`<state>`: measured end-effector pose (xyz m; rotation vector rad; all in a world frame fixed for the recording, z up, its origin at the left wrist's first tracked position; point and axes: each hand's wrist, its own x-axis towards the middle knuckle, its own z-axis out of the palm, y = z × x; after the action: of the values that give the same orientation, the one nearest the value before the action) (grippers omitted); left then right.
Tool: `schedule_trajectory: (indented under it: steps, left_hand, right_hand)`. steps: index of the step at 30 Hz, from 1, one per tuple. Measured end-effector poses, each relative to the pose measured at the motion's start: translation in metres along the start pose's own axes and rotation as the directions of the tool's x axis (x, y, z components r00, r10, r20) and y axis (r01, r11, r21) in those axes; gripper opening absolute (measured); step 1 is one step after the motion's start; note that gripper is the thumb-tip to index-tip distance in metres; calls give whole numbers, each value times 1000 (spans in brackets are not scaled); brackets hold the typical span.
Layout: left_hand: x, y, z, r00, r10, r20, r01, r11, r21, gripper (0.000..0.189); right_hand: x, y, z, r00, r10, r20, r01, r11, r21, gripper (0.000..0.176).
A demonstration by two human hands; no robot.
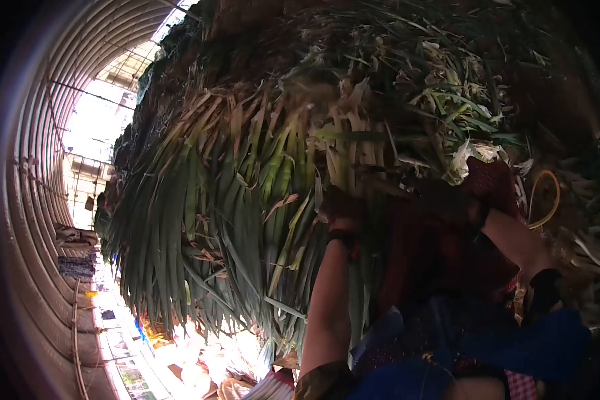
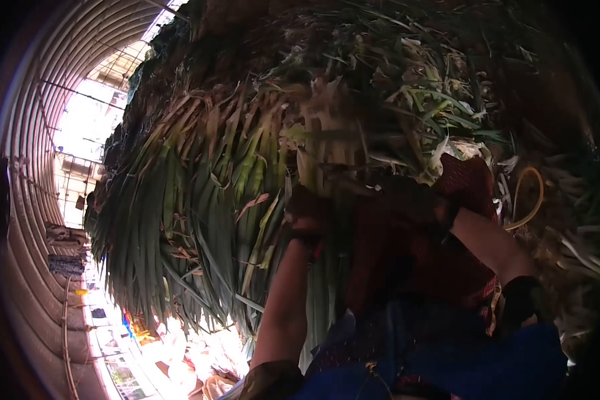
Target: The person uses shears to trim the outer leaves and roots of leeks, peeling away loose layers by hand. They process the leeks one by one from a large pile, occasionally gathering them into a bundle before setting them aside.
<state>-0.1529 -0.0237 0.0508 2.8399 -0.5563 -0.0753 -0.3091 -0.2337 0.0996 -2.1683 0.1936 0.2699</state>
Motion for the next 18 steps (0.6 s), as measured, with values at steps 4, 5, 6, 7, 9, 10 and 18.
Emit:
schedule_trajectory:
  steps: [4,5,6,7,9,10,18]
  left_hand:
    - [26,-8,28,974,-178,140,162,980,118,52]
    - [29,-13,24,969,-143,203,113,982,151,50]
    - [34,-19,19,959,-110,262,63,982,180,48]
    - [45,-47,23,950,195,242,-251,940,229,45]
    - [56,-109,25,810,527,257,-564,819,101,39]
    - [53,-122,12,779,569,265,-570,818,-81,36]
    - [-9,-50,-133,856,105,505,429,401,-810,49]
  right_hand:
    - [42,52,30,995,-97,-19,89,965,-245,66]
    - [43,46,30,995,-94,-25,81,941,-329,65]
    - [37,43,25,984,-150,-94,110,933,-344,56]
    - [22,23,8,965,-205,-166,134,924,-359,47]
    - [18,32,0,887,-284,-363,131,910,-392,37]
    - [32,64,-5,820,-318,-476,109,903,-415,35]
    - [0,49,-14,876,-61,-479,-148,911,-386,31]
